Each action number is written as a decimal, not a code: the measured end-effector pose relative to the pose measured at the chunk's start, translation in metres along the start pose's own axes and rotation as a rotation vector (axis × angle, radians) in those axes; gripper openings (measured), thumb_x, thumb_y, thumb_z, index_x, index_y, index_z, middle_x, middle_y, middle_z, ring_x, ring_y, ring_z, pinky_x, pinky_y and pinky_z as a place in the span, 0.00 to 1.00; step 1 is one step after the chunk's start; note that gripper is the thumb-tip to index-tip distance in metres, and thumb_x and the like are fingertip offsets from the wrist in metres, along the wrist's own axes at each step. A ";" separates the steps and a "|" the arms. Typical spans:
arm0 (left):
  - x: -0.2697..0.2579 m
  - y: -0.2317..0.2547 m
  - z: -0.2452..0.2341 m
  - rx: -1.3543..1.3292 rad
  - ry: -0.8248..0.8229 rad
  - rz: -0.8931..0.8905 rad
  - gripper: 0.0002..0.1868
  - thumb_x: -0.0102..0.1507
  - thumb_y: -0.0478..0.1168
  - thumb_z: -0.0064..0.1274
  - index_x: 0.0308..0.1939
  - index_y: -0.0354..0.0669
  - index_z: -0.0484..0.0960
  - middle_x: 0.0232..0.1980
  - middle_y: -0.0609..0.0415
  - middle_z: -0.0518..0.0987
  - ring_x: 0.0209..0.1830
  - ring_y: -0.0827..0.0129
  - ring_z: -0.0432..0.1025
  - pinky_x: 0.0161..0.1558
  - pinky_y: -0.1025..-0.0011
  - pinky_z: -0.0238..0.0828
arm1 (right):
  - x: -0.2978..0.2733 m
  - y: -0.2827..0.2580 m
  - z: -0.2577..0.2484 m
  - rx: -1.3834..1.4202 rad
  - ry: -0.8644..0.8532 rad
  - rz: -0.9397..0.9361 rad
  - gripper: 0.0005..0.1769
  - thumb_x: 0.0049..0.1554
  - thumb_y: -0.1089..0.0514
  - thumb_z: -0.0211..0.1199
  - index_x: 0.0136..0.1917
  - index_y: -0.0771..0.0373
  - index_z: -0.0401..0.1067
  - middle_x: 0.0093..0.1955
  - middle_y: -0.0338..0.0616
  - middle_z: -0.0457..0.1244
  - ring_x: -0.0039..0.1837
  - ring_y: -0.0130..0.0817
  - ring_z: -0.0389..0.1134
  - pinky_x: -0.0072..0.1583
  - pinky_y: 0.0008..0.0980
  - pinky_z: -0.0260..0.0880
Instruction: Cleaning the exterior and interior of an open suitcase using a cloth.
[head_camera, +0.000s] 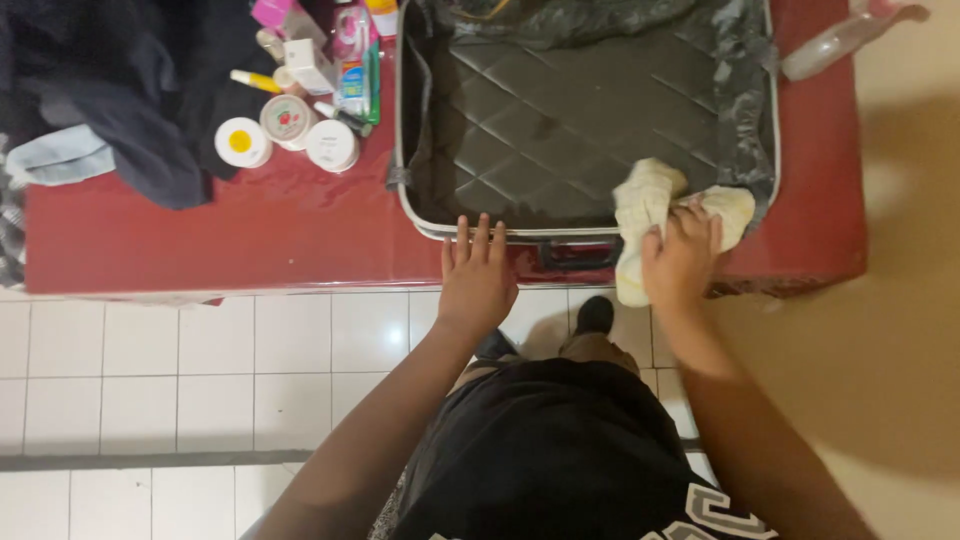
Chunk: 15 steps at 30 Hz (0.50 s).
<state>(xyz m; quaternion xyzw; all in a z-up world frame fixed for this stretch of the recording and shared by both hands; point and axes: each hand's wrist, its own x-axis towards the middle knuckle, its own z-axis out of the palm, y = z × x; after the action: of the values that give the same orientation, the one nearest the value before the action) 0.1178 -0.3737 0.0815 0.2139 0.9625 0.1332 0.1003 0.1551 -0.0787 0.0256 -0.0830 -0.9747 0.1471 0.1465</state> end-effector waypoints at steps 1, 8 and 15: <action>0.005 0.004 0.003 -0.001 -0.004 0.016 0.44 0.60 0.48 0.53 0.77 0.39 0.55 0.81 0.38 0.51 0.82 0.43 0.40 0.74 0.43 0.41 | -0.002 -0.016 0.004 -0.008 0.005 0.014 0.15 0.58 0.60 0.62 0.57 0.70 0.74 0.61 0.59 0.67 0.70 0.56 0.64 0.72 0.52 0.60; 0.034 0.056 -0.002 0.039 -0.148 0.137 0.39 0.63 0.49 0.50 0.75 0.38 0.59 0.78 0.44 0.58 0.82 0.44 0.41 0.76 0.45 0.36 | -0.001 -0.013 -0.032 0.172 -0.147 -0.186 0.24 0.53 0.61 0.61 0.63 0.70 0.73 0.69 0.60 0.63 0.75 0.57 0.58 0.76 0.58 0.50; 0.045 0.086 0.019 0.053 -0.110 0.164 0.42 0.63 0.48 0.52 0.76 0.34 0.55 0.79 0.42 0.57 0.81 0.44 0.44 0.75 0.47 0.38 | -0.004 0.052 -0.048 0.092 -0.031 -0.065 0.24 0.62 0.61 0.58 0.70 0.69 0.70 0.76 0.56 0.59 0.81 0.53 0.53 0.78 0.61 0.43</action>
<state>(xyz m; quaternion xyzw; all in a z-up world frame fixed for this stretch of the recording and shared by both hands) 0.1161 -0.2746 0.0828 0.3016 0.9380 0.1036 0.1360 0.1804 -0.0175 0.0521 -0.0423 -0.9712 0.1885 0.1396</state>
